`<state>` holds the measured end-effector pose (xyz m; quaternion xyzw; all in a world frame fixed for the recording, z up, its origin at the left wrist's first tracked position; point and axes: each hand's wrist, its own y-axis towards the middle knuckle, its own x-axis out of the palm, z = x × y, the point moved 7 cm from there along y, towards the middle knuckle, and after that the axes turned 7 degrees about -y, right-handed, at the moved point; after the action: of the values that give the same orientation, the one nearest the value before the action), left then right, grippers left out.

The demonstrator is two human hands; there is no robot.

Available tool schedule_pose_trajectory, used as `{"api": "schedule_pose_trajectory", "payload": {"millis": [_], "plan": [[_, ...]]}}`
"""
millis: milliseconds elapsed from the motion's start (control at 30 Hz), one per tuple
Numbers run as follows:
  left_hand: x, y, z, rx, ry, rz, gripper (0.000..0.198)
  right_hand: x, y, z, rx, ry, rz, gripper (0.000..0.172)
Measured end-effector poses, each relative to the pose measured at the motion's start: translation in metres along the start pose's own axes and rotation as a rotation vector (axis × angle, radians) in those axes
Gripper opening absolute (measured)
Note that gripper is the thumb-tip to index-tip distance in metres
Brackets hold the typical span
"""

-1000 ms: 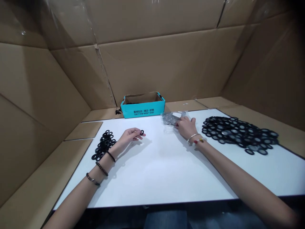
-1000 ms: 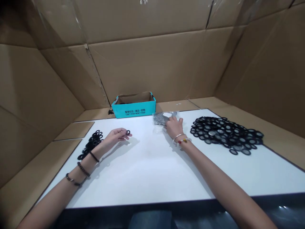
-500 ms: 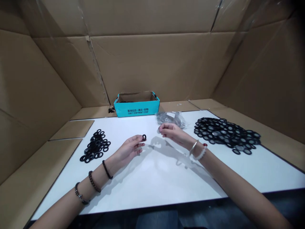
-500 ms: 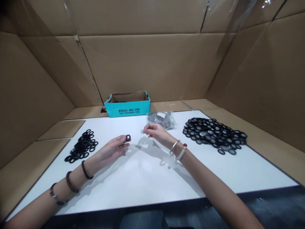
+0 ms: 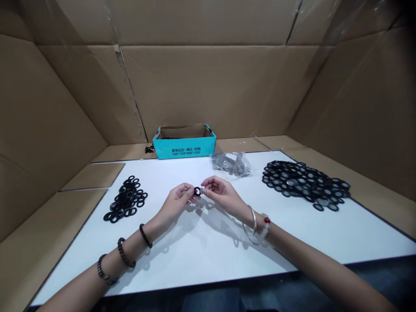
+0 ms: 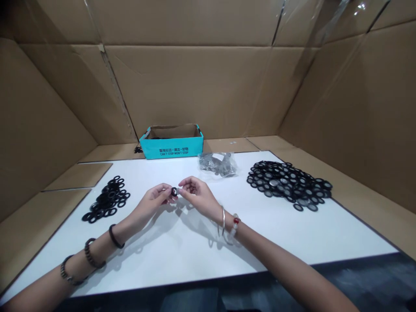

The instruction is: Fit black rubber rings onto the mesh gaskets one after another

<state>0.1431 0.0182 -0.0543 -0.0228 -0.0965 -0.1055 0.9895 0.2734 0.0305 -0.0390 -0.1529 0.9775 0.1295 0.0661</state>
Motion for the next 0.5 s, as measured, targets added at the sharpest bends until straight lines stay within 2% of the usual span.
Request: {"api": "schedule_pose_trajectory", "payload": {"millis": [133,300,500], "plan": [[0.0003,-0.001,0.0038,0.041,0.056,0.022,0.031,0.0042,-0.0032,-0.001,-0.042,-0.068,-0.005,0.018],[-0.0042,-0.0018,0.0017,0.023,0.063,0.069,0.027,0.0034,-0.0034,-0.0012,-0.006,-0.075,0.007,0.015],[-0.0007,-0.0099,0.0104,0.195,0.276,0.051,0.021,0.0045,-0.0061,0.0038,0.113,0.008,-0.008,0.023]]}}
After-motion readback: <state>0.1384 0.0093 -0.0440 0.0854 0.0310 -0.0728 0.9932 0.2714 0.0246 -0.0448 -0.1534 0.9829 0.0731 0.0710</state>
